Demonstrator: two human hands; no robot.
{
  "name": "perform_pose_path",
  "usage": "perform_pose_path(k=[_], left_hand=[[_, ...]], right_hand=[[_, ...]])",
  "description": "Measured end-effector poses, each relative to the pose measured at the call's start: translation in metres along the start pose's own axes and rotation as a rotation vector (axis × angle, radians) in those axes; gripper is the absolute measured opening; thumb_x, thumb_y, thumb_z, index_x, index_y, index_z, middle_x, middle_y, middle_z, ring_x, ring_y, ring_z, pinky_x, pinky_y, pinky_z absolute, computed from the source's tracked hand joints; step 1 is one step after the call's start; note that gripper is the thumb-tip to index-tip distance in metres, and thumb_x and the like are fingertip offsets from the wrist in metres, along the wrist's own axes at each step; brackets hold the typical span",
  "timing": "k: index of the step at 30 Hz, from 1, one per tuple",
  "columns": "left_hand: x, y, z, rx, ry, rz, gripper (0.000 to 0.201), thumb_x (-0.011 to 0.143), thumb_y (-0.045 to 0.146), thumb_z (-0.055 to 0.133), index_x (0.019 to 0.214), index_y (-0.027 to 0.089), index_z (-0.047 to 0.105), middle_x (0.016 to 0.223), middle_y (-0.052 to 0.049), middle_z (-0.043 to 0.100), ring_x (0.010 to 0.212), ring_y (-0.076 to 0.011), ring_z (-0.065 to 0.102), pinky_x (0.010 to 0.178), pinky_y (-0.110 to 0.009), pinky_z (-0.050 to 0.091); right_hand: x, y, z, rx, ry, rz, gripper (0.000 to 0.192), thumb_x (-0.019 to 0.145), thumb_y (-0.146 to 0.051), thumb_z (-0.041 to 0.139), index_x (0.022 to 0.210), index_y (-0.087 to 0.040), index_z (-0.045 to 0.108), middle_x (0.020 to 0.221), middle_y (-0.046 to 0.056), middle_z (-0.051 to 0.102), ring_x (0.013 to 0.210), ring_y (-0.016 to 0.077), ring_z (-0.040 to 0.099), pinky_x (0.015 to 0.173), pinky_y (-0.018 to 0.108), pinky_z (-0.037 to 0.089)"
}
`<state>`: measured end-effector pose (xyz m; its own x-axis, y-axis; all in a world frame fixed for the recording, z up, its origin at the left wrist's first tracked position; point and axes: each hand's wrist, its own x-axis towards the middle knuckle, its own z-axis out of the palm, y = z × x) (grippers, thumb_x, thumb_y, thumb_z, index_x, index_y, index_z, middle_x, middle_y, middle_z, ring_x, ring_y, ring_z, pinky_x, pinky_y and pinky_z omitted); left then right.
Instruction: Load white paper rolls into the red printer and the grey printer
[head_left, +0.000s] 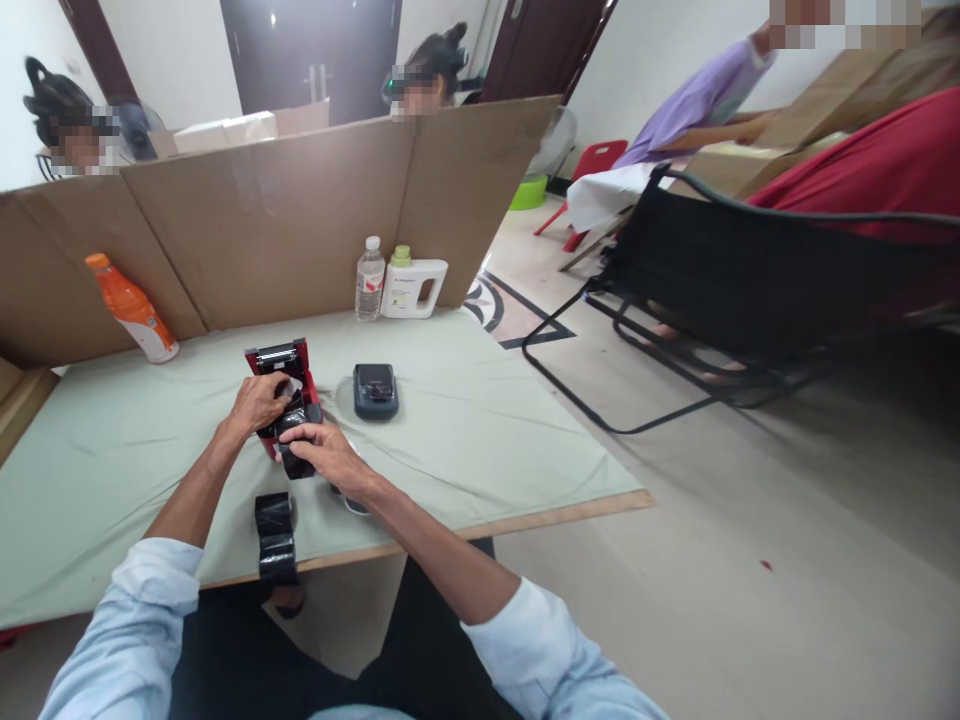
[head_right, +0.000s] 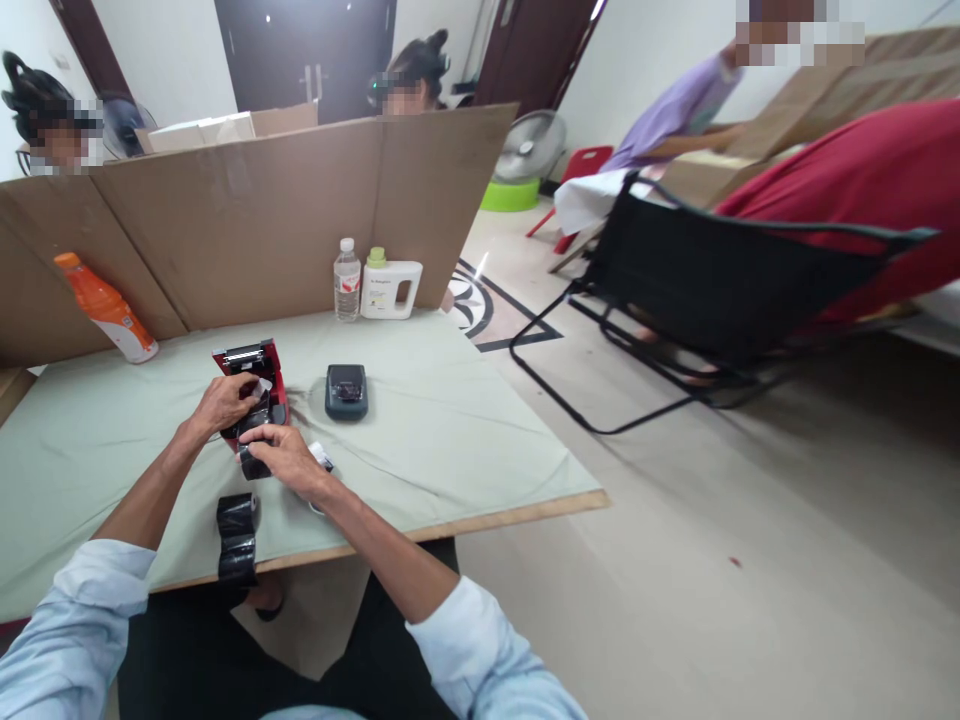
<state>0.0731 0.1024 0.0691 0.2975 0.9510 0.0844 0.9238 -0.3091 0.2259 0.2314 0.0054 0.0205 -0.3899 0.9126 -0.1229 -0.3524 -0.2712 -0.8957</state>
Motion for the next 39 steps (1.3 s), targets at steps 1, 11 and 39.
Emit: perform_pose_path(k=[1,11,39], left_hand=[[0.002,0.002,0.000,0.032,-0.032,-0.018,0.040,0.086,0.026,0.061,0.124,0.022,0.074,0.117,-0.010,0.079,0.107,-0.0289,0.073,0.094,-0.037,0.049],[0.007,0.025,-0.004,0.144,-0.092,-0.042,0.038,0.090,0.015,0.050,0.118,0.022,0.075,0.114,-0.014,0.079,0.115,-0.0344,0.068,0.100,-0.048,0.040],[-0.072,0.057,-0.032,-0.290,0.243,0.373,0.029,0.091,0.019,0.063,0.119,0.021,0.066,0.116,-0.008,0.075,0.107,-0.0226,0.070,0.097,-0.035,0.054]], right_hand=[[0.000,0.000,0.002,0.013,-0.007,-0.009,0.032,0.069,-0.036,0.082,0.094,-0.017,0.075,0.079,0.004,0.079,0.071,0.0167,0.072,0.072,0.031,0.059],[0.000,0.002,0.004,0.020,0.000,-0.032,0.028,0.067,-0.032,0.081,0.091,-0.017,0.076,0.079,0.002,0.078,0.073,0.0158,0.071,0.074,0.031,0.058],[-0.044,-0.045,-0.011,-0.447,0.244,-0.572,0.044,0.082,-0.035,0.077,0.123,-0.023,0.065,0.120,0.008,0.070,0.111,0.0244,0.065,0.104,0.039,0.050]])
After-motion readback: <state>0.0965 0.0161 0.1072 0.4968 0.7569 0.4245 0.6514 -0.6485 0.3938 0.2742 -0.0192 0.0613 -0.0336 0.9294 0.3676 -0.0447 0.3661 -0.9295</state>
